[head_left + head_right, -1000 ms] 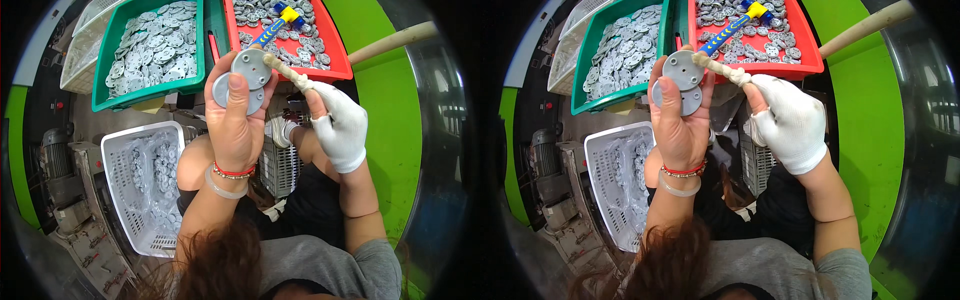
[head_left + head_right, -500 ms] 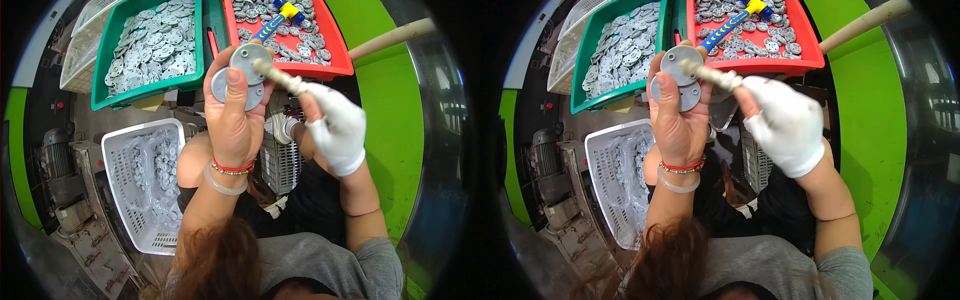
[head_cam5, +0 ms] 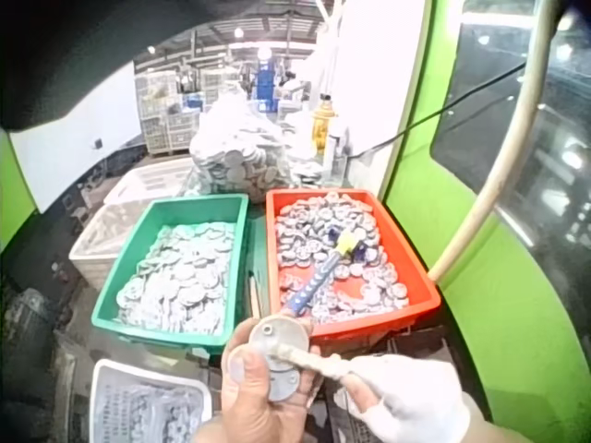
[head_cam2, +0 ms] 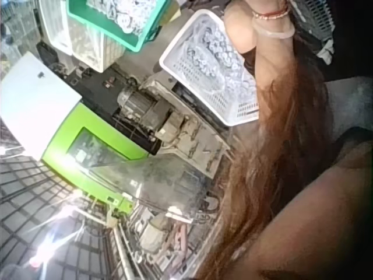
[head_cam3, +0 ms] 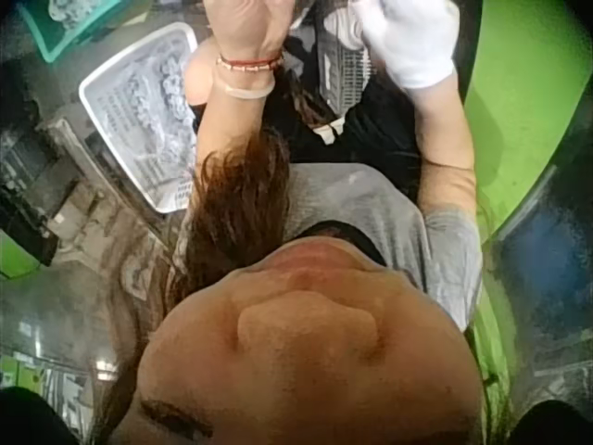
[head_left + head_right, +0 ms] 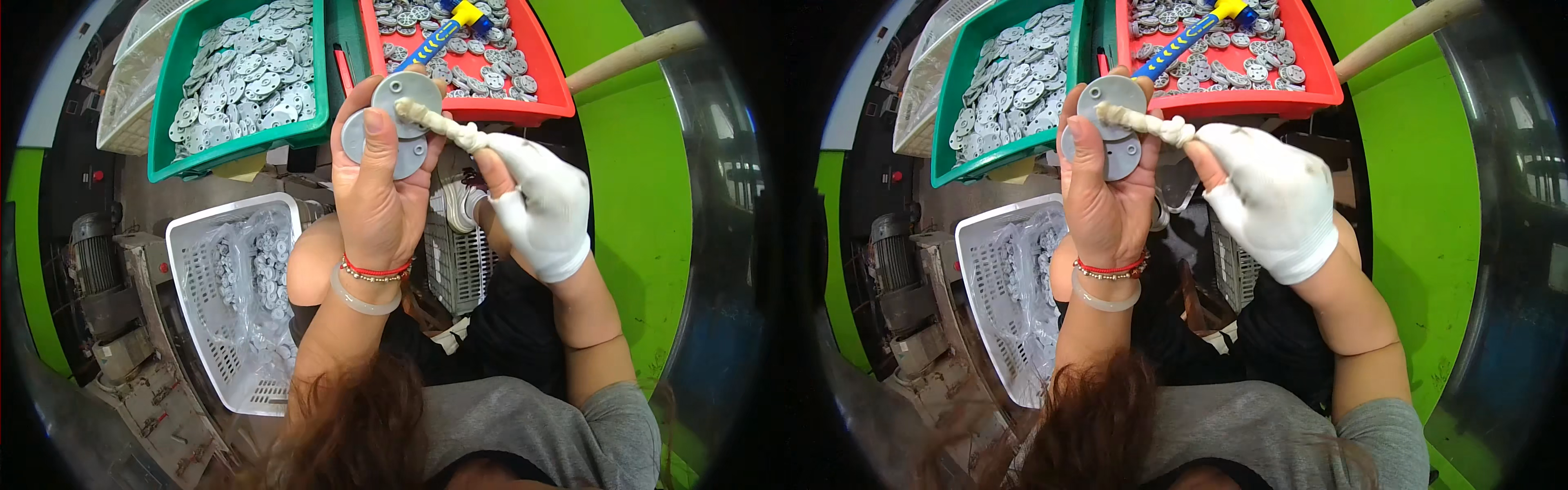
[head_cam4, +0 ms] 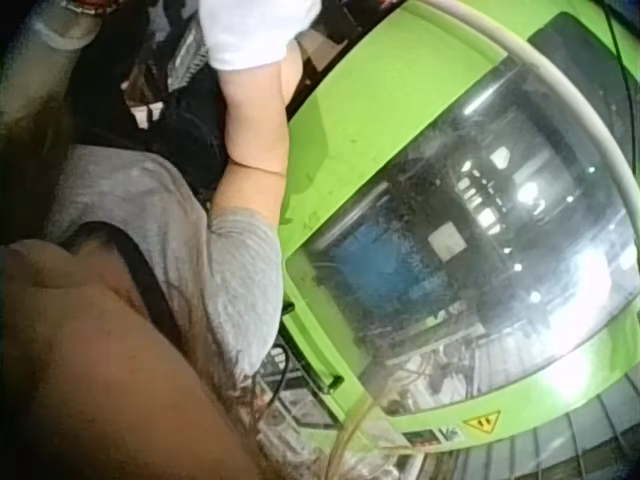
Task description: Inspect electronic components and place them into an injection molding machine for assembly.
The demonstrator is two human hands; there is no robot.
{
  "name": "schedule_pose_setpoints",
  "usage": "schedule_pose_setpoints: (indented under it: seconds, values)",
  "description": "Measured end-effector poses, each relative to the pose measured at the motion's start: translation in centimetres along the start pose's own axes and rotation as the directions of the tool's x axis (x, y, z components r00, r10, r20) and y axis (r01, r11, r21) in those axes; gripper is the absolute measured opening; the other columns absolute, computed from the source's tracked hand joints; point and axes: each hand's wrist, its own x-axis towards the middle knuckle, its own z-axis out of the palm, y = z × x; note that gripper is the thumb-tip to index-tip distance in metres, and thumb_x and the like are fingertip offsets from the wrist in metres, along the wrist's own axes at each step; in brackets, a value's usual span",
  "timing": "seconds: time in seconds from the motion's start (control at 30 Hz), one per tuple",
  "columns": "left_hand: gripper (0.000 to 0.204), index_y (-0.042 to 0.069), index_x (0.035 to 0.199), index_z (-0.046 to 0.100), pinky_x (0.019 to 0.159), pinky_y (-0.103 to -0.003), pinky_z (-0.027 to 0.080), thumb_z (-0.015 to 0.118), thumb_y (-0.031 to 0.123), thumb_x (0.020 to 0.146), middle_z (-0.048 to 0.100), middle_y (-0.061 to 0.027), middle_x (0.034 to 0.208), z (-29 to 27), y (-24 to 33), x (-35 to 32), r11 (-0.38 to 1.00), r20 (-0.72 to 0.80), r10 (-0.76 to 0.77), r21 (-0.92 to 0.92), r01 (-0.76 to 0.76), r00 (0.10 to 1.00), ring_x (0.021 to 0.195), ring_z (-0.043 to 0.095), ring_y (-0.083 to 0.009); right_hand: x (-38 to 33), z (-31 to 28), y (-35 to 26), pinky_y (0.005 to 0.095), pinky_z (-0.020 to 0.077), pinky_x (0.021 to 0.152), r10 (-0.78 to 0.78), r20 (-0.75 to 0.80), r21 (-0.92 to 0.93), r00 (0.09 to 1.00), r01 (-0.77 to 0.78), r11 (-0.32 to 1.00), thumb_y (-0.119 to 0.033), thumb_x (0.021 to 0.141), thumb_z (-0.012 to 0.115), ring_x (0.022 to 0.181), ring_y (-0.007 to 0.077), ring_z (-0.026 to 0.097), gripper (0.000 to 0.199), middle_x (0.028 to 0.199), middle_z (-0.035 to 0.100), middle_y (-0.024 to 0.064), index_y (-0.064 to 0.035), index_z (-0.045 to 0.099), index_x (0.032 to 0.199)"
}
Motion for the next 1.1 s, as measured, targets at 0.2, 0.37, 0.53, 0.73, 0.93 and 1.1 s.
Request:
schedule_pose_setpoints:
  seconds: [0.2, 0.37, 0.53, 0.73, 0.93, 1.1]
  values:
    - [0.037, 0.005, 0.12, 0.042, 0.09, -0.042, 0.05, 0.055, 0.023, 0.091, 0.055, -0.0137, 0.114, 0.0, -0.6, 0.1, 1.0, -0.053, -0.016, 0.008, 0.017, 0.998, 0.107, 0.056, -0.0277, -0.2, 0.3, 0.8, 0.0312, 0.0479, 0.055, 0.031, -0.033, 0.051, 0.999, -0.029, 0.998, -0.013, 0.082, 0.063, 0.062, 0.0267, 0.06, 0.01, 0.073, 0.061, 0.0112, -0.0057, 0.064, 0.089]
    - [0.037, 0.007, 0.121, 0.042, 0.09, -0.043, 0.05, 0.055, 0.024, 0.091, 0.056, -0.0122, 0.115, -0.5, -0.3, 0.2, 1.0, -0.065, 0.005, 0.003, -0.005, 0.998, 0.108, 0.056, -0.0251, 0.4, 0.7, 2.9, 0.0292, 0.0477, 0.055, 0.059, -0.238, 0.102, 0.97, -0.036, 0.994, -0.014, 0.085, 0.061, 0.059, 0.0227, 0.06, 0.015, 0.074, 0.062, 0.013, -0.0027, 0.065, 0.094]
    - [0.038, 0.008, 0.123, 0.04, 0.092, -0.044, 0.049, 0.051, 0.027, 0.092, 0.054, -0.0124, 0.116, -0.1, -0.3, 0.2, 0.99, -0.037, -0.106, -0.097, 0.102, 0.994, 0.113, 0.052, -0.027, 3.1, 0.6, 7.0, 0.0326, 0.0469, 0.059, 0.312, -0.161, -0.04, 0.936, -0.322, 0.946, -0.023, 0.088, 0.056, 0.065, 0.0253, 0.061, 0.022, 0.075, 0.063, 0.014, -0.0072, 0.063, 0.102]
    - [0.043, 0.009, 0.127, 0.038, 0.091, -0.044, 0.049, 0.046, 0.035, 0.093, 0.05, -0.013, 0.121, -0.4, -0.8, 0.2, 0.967, -0.007, -0.169, -0.194, 0.164, 0.986, 0.115, 0.05, -0.029, 5.7, 2.4, 11.9, 0.033, 0.0463, 0.077, 0.082, -0.089, -0.336, 0.993, -0.108, 0.936, -0.022, 0.087, 0.053, 0.091, 0.0274, 0.06, 0.025, 0.098, 0.061, 0.0132, -0.0107, 0.059, 0.109]
    - [0.048, 0.008, 0.128, 0.037, 0.091, -0.044, 0.049, 0.044, 0.04, 0.093, 0.05, -0.0125, 0.122, -0.7, -0.3, -0.1, 0.964, 0.034, -0.206, -0.166, 0.209, 0.978, 0.113, 0.052, -0.0274, 3.1, 1.7, 3.3, 0.0284, 0.041, 0.091, -0.012, 0.082, 0.455, 0.997, -0.027, 0.89, -0.02, 0.093, 0.051, 0.103, 0.0149, 0.053, 0.031, 0.112, 0.057, 0.0079, 0.002, 0.054, 0.115]
    - [0.049, 0.007, 0.127, 0.038, 0.09, -0.043, 0.05, 0.046, 0.04, 0.092, 0.052, -0.0109, 0.12, 0.0, -1.0, -0.1, 0.977, -0.014, -0.198, -0.078, 0.197, 0.98, 0.11, 0.055, -0.0245, 3.2, 2.3, 1.4, 0.0234, 0.0466, 0.073, 0.339, 0.152, 0.71, 0.929, -0.341, 0.617, -0.027, 0.076, 0.071, 0.084, 0.0107, 0.057, 0.041, 0.088, 0.061, 0.0056, 0.0014, 0.06, 0.103]
